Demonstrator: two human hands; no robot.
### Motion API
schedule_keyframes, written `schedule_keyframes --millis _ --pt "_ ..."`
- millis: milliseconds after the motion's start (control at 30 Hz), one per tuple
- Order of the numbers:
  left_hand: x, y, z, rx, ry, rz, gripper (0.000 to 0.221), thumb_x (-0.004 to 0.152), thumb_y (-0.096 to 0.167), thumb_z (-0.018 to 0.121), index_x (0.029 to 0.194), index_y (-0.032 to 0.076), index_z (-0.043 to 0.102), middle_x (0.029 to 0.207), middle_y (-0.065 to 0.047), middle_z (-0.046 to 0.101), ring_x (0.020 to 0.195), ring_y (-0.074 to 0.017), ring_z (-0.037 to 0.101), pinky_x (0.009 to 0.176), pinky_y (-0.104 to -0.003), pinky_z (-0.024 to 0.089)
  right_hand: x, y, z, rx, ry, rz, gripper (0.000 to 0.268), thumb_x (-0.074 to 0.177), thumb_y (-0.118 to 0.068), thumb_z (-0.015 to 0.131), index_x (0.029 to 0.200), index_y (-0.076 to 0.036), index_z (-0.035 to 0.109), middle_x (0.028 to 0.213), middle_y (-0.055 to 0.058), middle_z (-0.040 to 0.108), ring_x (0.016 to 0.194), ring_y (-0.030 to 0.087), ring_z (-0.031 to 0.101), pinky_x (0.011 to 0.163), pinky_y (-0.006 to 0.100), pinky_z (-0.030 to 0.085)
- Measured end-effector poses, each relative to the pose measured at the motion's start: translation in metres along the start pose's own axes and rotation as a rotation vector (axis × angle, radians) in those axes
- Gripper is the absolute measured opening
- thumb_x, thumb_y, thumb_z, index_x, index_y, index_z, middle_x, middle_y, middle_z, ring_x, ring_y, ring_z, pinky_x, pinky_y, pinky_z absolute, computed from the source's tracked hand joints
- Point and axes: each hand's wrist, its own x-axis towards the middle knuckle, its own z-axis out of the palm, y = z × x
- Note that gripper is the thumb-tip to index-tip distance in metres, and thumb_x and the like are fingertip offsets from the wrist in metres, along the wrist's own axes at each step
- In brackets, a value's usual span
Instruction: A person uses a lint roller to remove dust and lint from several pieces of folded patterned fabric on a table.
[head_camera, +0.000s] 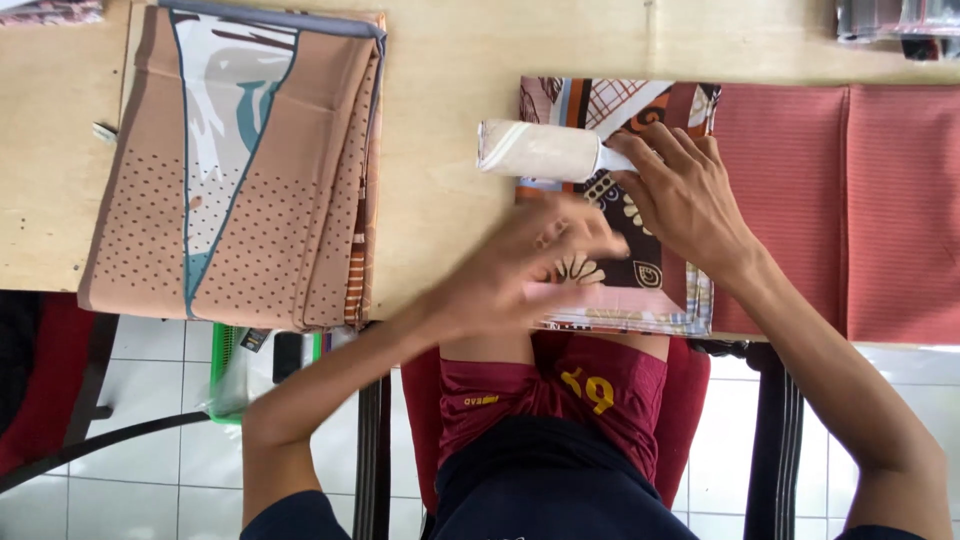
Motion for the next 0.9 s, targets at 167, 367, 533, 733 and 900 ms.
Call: schedule_keyframes --millis 167,367,533,733,900 --pt "0.081 -0.031 -0.058 0.069 -0.092 -0.044 0.023 0.111 0.023 0.043 0.105 0.006 0.058 0.097 -0.009 0.062 0.089 -0.0189 0.06 0.079 -0.029 0.05 -0.028 -0.006 0.016 -0.151 -0.044 -0.042 0.032 0.108 -0.033 0.059 0.135 -0.015 0.058 0.114 0.007 0.061 0.099 0.021 0.059 0.093 0.043 0.047" --pt "0.094 -0.13 -0.04 0.138 -0.682 -0.75 0.024 0.105 0.04 0.05 0.106 0.019 0.062 0.091 0.006 0.054 0.074 -0.0071 0.046 0.065 -0.026 0.038 -0.036 -0.028 0.011 -0.14 -0.046 -0.044 0.033 0.104 -0.022 0.065 0.136 -0.017 0.059 0.11 0.006 0.058 0.096 0.023 0.053 0.088 0.045 0.043" --pt "0.094 -0.134 -0.041 0.171 -0.759 -0.81 0.024 0.098 0.041 0.064 0.113 0.023 0.058 0.096 0.006 0.052 0.081 -0.0089 0.047 0.072 -0.028 0.038 -0.063 -0.044 0.006 -0.065 -0.115 -0.057 0.032 0.102 -0.023 0.065 0.133 -0.017 0.057 0.11 0.003 0.061 0.099 0.022 0.051 0.087 0.042 0.041" --pt "0.09 -0.125 -0.043 0.197 -0.736 -0.838 0.025 0.096 0.042 0.063 0.114 0.025 0.056 0.093 0.008 0.053 0.076 -0.0086 0.048 0.071 -0.029 0.037 -0.108 -0.071 -0.005 -0.105 -0.185 -0.156 0.069 0.089 -0.054 0.071 0.144 -0.019 0.046 0.11 0.002 0.058 0.097 0.018 0.053 0.08 0.036 0.048" --pt "0.076 -0.134 -0.062 0.152 -0.368 -0.701 0.013 0.101 0.026 0.064 0.111 0.019 0.059 0.091 0.001 0.058 0.079 -0.0108 0.056 0.068 -0.026 0.049 -0.105 -0.089 -0.006 0.097 -0.164 -0.214 0.033 0.1 -0.043 0.059 0.121 -0.019 0.054 0.105 0.005 0.067 0.09 0.02 0.065 0.076 0.036 0.046"
